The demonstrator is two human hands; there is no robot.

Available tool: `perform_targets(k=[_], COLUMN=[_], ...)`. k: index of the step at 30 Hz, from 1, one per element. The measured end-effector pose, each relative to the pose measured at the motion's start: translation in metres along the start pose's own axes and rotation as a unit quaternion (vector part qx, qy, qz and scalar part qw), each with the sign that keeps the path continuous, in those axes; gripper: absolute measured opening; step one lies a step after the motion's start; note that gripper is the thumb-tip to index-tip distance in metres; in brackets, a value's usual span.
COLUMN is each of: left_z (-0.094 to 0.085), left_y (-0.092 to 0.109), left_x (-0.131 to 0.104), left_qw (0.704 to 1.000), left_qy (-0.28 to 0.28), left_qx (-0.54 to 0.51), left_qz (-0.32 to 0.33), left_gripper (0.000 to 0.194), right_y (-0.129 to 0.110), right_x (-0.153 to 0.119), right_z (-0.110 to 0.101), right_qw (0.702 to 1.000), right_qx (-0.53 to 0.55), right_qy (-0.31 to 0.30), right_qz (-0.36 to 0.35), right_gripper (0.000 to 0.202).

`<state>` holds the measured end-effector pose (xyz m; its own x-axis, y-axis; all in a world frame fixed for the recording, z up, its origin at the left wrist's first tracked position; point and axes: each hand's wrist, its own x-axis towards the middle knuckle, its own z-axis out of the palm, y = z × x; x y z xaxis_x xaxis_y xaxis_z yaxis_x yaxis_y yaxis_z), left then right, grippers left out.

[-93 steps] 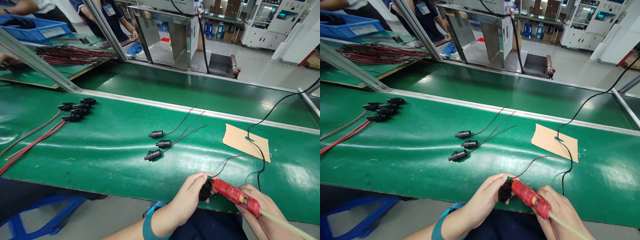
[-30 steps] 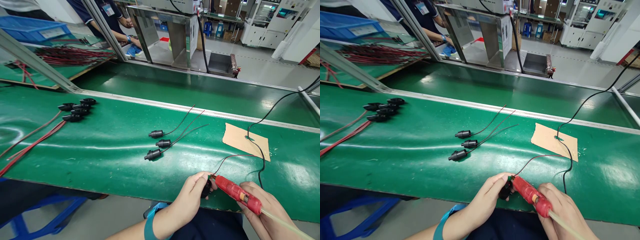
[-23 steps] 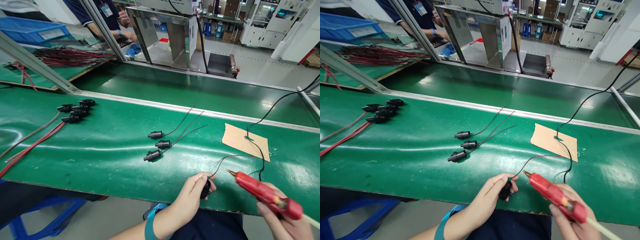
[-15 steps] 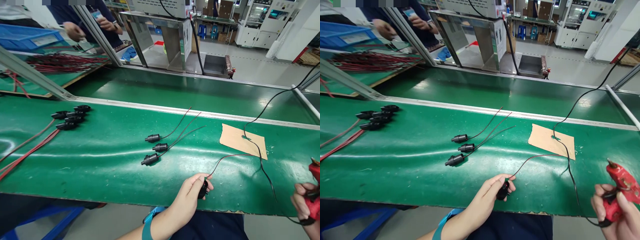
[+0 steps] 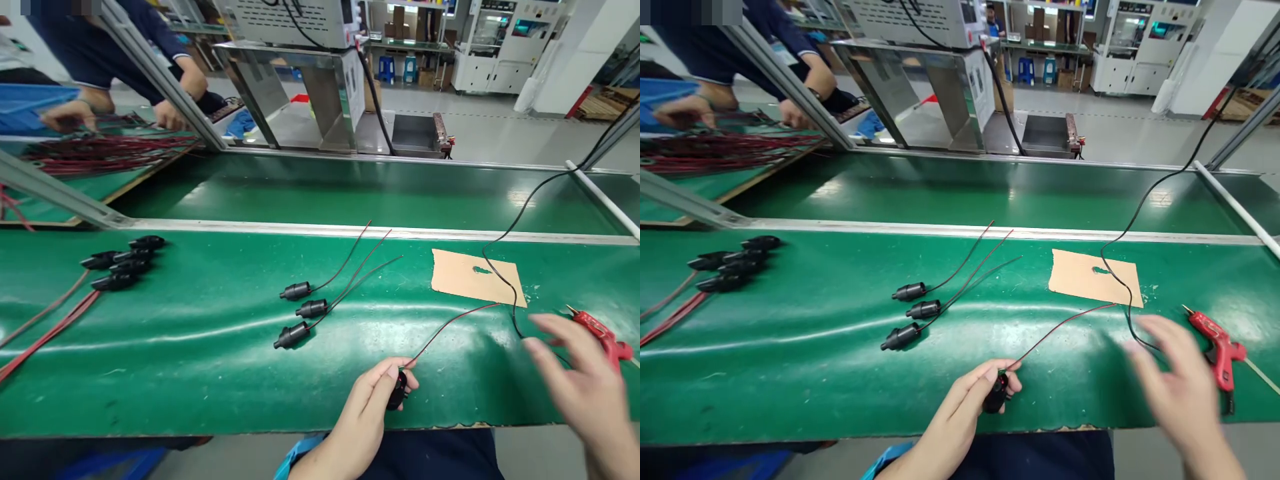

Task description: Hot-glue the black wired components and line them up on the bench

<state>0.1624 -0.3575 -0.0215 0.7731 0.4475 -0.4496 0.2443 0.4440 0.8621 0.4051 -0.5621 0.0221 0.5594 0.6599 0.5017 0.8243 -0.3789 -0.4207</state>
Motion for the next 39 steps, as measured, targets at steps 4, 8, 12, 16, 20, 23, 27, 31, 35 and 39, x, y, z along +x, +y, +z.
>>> perform_targets(k=[4, 8, 12, 16, 20, 23, 27, 31, 35, 39], left_z=[-0.002, -0.002, -0.002, -0.004, -0.005, -0.006, -0.009, -0.011, -0.013, -0.014], left_y=[-0.001, -0.002, -0.002, -0.002, -0.004, -0.008, -0.007, -0.002, -0.002, -0.007], left_x=[-0.001, -0.004, -0.006, -0.007, -0.007, -0.009, -0.01, -0.011, -0.013, -0.018], left_qw=[1.0, 0.999, 0.999, 0.999, 0.999, 0.999, 0.999, 0.997, 0.996, 0.994], left_qy=[-0.003, -0.008, -0.008, -0.001, -0.01, -0.01, -0.016, -0.028, -0.029, -0.005], left_qx=[0.011, 0.023, 0.029, 0.037, 0.032, 0.037, 0.041, 0.056, 0.066, 0.096], left_qz=[0.006, 0.036, 0.039, 0.016, -0.011, -0.01, 0.013, 0.039, 0.045, 0.045], left_gripper=[0.059, 0.049, 0.049, 0.053, 0.06, 0.06, 0.057, 0.052, 0.05, 0.049], right_y=[-0.083, -0.102, -0.102, -0.092, -0.055, -0.038, -0.065, -0.099, -0.106, -0.107], right_x=[0.029, 0.039, 0.037, 0.044, 0.07, 0.081, 0.066, 0.048, 0.044, 0.039], right_z=[0.058, 0.084, 0.091, 0.094, 0.088, 0.079, 0.071, 0.073, 0.077, 0.077], right_qw=[0.948, 0.909, 0.887, 0.898, 0.92, 0.896, 0.93, 0.862, 0.847, 0.858], right_qx=[0.121, 0.189, 0.232, 0.279, 0.349, 0.361, 0.295, 0.218, 0.202, 0.164], right_qy=[-0.25, -0.335, -0.377, -0.332, -0.011, 0.119, -0.188, -0.454, -0.485, -0.476], right_qz=[-0.157, -0.161, -0.133, -0.078, 0.18, 0.229, 0.11, -0.064, -0.077, -0.104], right_gripper=[0.024, 0.018, 0.02, 0.018, 0.021, 0.027, 0.037, 0.033, 0.027, 0.026])
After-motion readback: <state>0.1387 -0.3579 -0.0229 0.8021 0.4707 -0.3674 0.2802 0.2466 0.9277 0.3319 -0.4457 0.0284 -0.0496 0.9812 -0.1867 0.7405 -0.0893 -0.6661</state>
